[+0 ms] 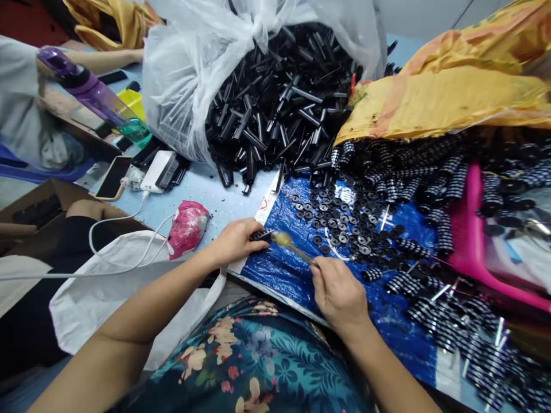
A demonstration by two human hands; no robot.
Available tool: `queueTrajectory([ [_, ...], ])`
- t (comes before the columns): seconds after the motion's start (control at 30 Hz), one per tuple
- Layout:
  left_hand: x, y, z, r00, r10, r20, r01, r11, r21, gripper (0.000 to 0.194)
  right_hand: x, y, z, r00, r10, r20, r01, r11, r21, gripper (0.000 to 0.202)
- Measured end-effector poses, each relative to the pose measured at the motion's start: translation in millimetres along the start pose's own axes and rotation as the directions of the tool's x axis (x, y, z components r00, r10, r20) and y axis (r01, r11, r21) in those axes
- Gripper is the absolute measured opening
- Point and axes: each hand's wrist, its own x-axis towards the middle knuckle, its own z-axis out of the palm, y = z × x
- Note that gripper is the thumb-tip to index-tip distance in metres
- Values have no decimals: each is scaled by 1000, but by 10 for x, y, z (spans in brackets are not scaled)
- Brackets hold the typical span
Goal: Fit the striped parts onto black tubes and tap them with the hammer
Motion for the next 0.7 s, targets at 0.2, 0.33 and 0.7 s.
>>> queueTrajectory([
  [0.2,141,-32,10,993,-49,107,72,971,-228,25,292,-62,69,991,-60,118,77,986,-146,22],
  [0.33,217,-63,-9,987,-77,139,111,959,-261,31,292,-150,35,984,-174,23,175,985,-12,35],
  [0.7,-101,90,-362,995,-25,98,32,997,-65,21,52,-135,67,969,-207,135,179,965,193,31],
])
